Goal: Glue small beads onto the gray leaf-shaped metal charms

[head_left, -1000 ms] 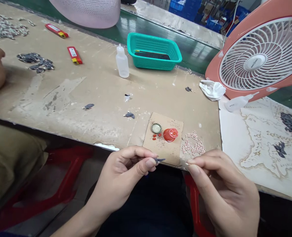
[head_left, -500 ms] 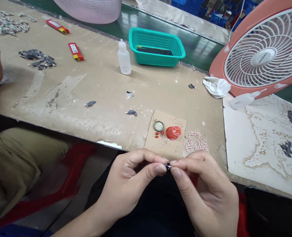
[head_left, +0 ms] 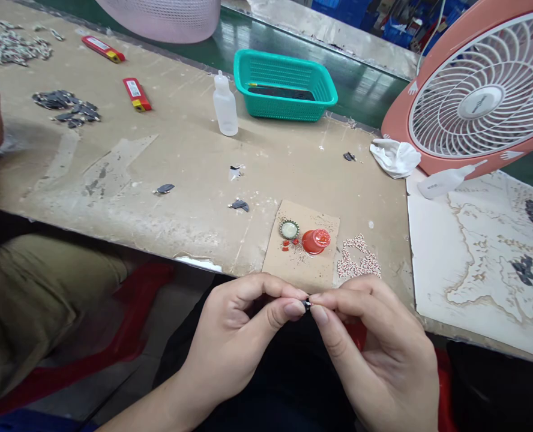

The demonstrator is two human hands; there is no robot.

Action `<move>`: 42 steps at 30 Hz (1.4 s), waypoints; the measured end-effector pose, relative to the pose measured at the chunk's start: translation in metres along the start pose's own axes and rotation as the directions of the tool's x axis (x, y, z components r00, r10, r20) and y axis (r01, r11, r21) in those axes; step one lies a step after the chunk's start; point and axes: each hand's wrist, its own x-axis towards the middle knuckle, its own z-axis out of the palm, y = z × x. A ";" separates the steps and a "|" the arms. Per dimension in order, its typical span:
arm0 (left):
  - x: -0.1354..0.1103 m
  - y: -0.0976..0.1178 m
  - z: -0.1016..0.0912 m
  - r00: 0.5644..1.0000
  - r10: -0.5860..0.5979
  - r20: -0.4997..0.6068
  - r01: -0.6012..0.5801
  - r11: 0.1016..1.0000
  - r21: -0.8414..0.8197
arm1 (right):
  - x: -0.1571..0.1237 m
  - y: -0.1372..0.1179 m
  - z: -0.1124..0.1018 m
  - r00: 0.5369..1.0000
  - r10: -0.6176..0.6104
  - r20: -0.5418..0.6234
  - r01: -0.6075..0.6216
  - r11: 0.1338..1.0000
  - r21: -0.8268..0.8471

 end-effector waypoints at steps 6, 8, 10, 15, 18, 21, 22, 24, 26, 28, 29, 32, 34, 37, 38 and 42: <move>-0.001 -0.001 0.003 0.999 0.043 -0.016 -0.042 0.998 0.037 | 0.001 -0.001 -0.002 1.000 -0.012 0.003 0.012 1.000 -0.025; -0.002 -0.001 0.004 0.996 0.083 -0.031 -0.081 0.994 0.072 | 0.002 -0.001 -0.003 1.000 -0.024 0.007 0.024 0.999 -0.034; -0.002 -0.001 0.004 0.990 0.134 -0.037 -0.128 0.984 0.126 | 0.004 0.000 -0.003 0.999 -0.031 0.020 0.032 0.999 -0.043; -0.004 -0.004 0.003 0.971 0.239 -0.005 -0.229 0.936 0.266 | 0.007 0.001 -0.006 0.998 -0.032 0.062 0.035 0.998 -0.049; -0.006 -0.007 0.002 0.959 0.281 0.026 -0.274 0.908 0.316 | 0.006 0.001 -0.006 0.997 -0.029 0.076 0.032 0.999 -0.041; -0.007 -0.011 0.002 0.948 0.314 0.045 -0.309 0.884 0.351 | 0.004 0.004 -0.004 0.996 -0.016 0.082 0.018 0.999 -0.029; -0.008 -0.012 0.002 0.946 0.322 0.048 -0.317 0.878 0.359 | 0.003 0.005 -0.003 0.996 -0.012 0.087 0.014 1.000 -0.023; -0.008 -0.015 0.002 0.944 0.326 0.051 -0.321 0.872 0.369 | 0.001 0.009 -0.002 0.995 -0.004 0.102 0.005 1.000 -0.007; -0.007 -0.016 0.002 0.948 0.314 0.050 -0.310 0.876 0.369 | 0.000 0.012 -0.001 0.994 0.005 0.111 -0.007 1.000 0.016; -0.007 -0.016 0.002 0.958 0.284 0.045 -0.283 0.898 0.338 | -0.002 0.014 -0.001 0.995 0.012 0.096 -0.016 0.999 0.036; -0.007 -0.015 0.001 0.965 0.259 0.040 -0.258 0.914 0.312 | -0.003 0.014 -0.001 0.997 0.014 0.081 -0.018 0.999 0.041; -0.007 -0.014 0.000 0.979 0.199 0.034 -0.201 0.943 0.265 | -0.006 0.013 0.000 0.999 -0.001 0.033 0.000 0.999 0.040; -0.006 -0.013 -0.001 0.979 0.197 0.050 -0.203 0.937 0.285 | -0.007 0.012 -0.001 1.000 -0.016 0.014 0.016 0.999 0.032; -0.006 -0.012 -0.004 0.965 0.240 0.100 -0.260 0.910 0.322 | -0.008 0.011 -0.003 0.999 -0.040 0.021 0.040 0.999 0.034; -0.005 -0.012 -0.004 0.959 0.256 0.119 -0.281 0.900 0.332 | -0.008 0.010 -0.004 0.998 -0.049 0.028 0.048 0.998 0.038; -0.004 -0.010 -0.006 0.941 0.284 0.183 -0.335 0.858 0.391 | -0.008 0.010 -0.005 0.997 -0.072 0.040 0.071 0.997 0.036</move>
